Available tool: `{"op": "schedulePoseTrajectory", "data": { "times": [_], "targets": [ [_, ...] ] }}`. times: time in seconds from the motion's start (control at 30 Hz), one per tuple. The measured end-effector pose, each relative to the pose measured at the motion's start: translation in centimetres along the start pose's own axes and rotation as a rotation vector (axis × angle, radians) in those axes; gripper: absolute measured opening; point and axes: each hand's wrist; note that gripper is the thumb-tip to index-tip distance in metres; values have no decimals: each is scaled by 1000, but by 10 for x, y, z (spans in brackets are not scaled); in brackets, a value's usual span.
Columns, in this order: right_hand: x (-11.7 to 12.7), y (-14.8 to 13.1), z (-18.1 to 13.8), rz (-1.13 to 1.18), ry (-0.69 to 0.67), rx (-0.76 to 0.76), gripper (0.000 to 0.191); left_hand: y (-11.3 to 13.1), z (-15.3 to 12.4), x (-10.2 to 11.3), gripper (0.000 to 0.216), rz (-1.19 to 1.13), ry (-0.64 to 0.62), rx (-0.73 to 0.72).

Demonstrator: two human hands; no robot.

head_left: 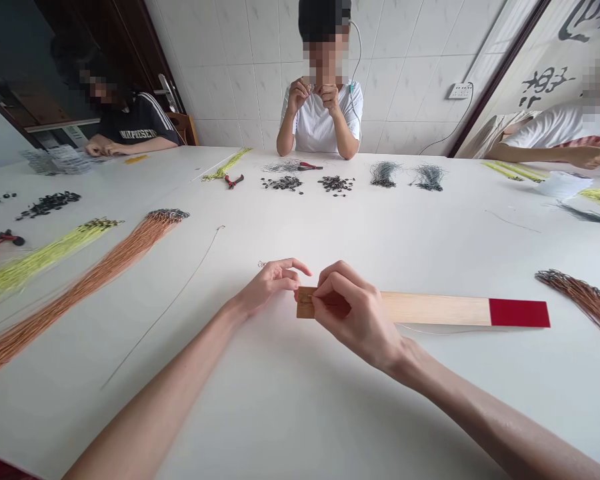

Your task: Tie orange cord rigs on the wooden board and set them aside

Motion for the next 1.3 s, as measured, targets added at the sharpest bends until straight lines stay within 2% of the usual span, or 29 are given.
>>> {"op": "schedulePoseTrajectory", "data": {
  "times": [0.7, 1.3],
  "targets": [
    [5, -12, 1, 15, 43, 70, 14, -2, 0, 0, 22, 45, 26, 25],
    [6, -13, 2, 51, 8, 44, 14, 0, -1, -1, 22, 43, 7, 13]
  ]
}}
Point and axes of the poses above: each hand's wrist, its own z-axis towards the middle knuckle, its own x-axis out of the back of the hand, y = z × x, and after that the axes turned 4 degrees about z, right-handed
